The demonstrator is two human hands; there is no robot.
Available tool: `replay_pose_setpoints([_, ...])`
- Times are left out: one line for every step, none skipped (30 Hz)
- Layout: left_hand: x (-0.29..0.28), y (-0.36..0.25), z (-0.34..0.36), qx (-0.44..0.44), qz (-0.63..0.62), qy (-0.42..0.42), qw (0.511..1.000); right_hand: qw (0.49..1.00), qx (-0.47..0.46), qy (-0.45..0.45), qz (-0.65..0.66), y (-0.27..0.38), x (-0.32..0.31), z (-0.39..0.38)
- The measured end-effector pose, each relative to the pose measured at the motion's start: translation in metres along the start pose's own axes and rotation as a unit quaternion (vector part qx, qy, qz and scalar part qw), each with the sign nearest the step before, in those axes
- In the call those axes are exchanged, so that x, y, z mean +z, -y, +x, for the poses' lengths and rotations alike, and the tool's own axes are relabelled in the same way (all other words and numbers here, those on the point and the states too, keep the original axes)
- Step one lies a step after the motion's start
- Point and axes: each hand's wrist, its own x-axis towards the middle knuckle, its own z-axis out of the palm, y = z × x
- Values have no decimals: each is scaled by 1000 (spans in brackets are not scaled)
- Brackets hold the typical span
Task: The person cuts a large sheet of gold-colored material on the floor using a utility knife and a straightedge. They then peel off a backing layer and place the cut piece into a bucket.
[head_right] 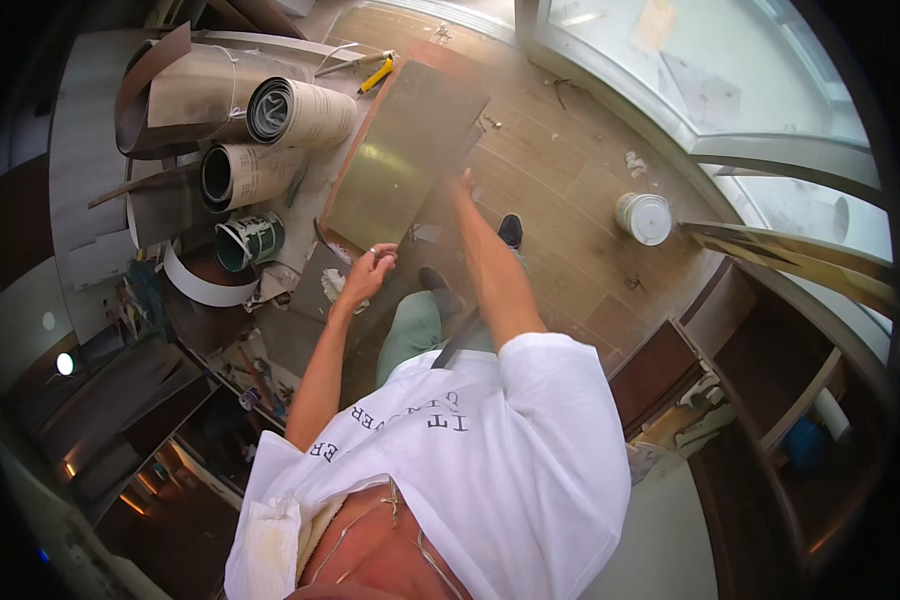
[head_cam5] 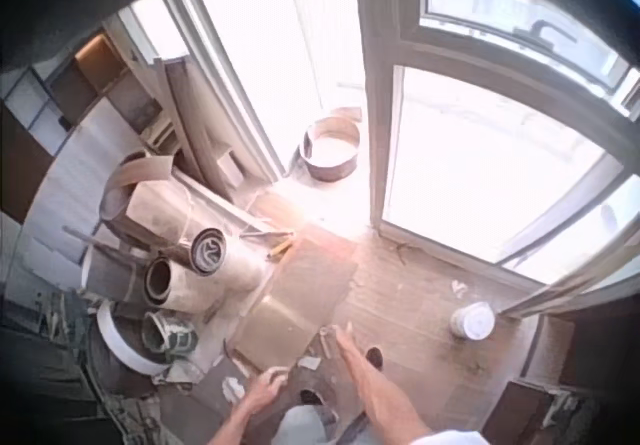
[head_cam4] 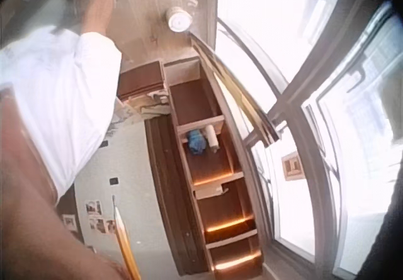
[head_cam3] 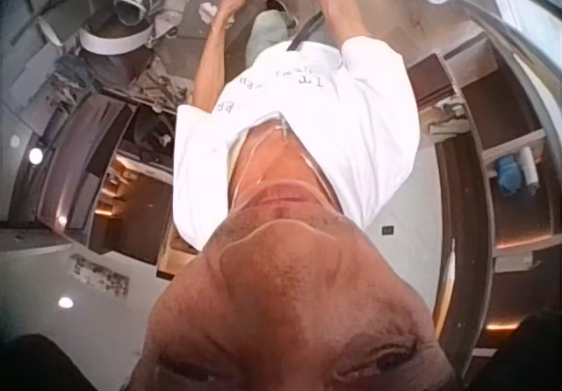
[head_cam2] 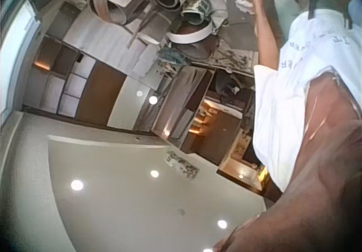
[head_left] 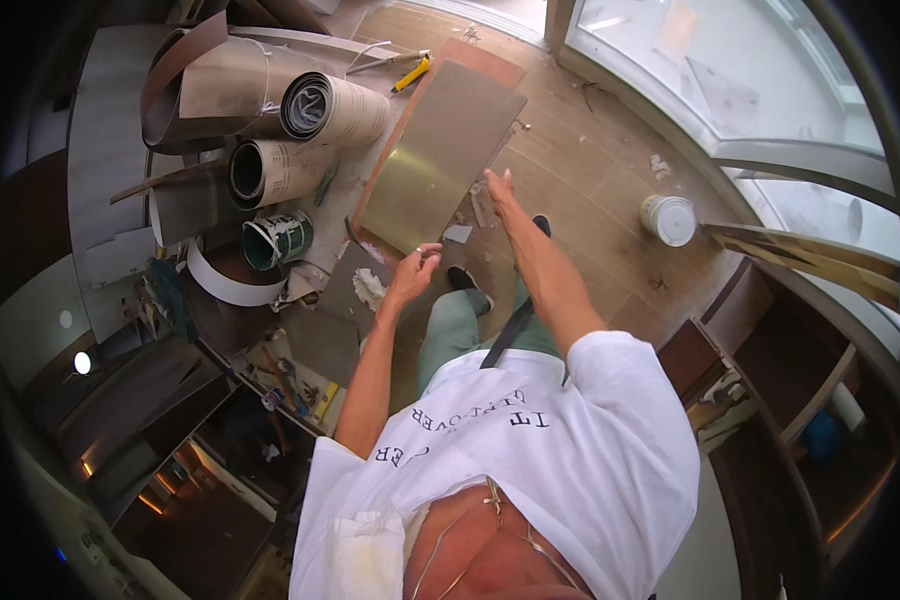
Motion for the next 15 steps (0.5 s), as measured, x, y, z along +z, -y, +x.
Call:
replay_pose_setpoints([9, 0, -1, -11, 10, 14, 1000, 998, 49, -30, -19, 11, 19, 19])
replay_pose_setpoints([17, 2, -3, -19, 17, 26, 999, 993, 94, -59, -42, 20, 31, 38])
replay_pose_setpoints([23, 3, -7, -24, 21, 32, 999, 993, 110, -37, -7, 27, 38, 53])
replay_pose_setpoints([30, 4, -10, -21, 46, 4, 999, 991, 125, -20, 31, 33, 41, 68])
replay_pose_setpoints([34, 14, -15, -47, 47, 7, 998, 988, 142, 2, 64, 32, 47, 73])
replay_pose_setpoints([38, 24, -28, -83, 50, 8, 995, 986, 157, 7, 60, 29, 55, 59])
replay_pose_setpoints([43, 33, -40, -117, 53, 13, 992, 984, 170, 9, 57, 27, 62, 47])
replay_pose_setpoints([44, 29, -38, -135, 69, 32, 988, 983, 171, 0, 70, 34, 62, 54])
replay_pose_setpoints([46, 25, -35, -153, 87, 53, 983, 983, 162, -14, 81, 39, 61, 59])
replay_pose_setpoints([47, 21, -30, -169, 105, 75, 977, 983, 152, -30, 94, 42, 58, 64])
replay_pose_setpoints([49, 21, -27, -154, 84, 65, 982, 983, 144, -41, 103, 45, 58, 64])
replay_pose_setpoints([51, 21, -23, -139, 63, 56, 987, 983, 141, -32, 115, 49, 56, 65])
replay_pose_setpoints([54, 21, -19, -124, 42, 48, 990, 982, 138, -23, 127, 50, 52, 64])
replay_pose_setpoints([55, 28, -15, -96, 35, 30, 994, 982, 136, -8, 133, 51, 51, 56])
replay_pose_setpoints([56, 29, -11, -105, 19, 14, 994, 985, 141, 0, 96, 54, 56, 50])
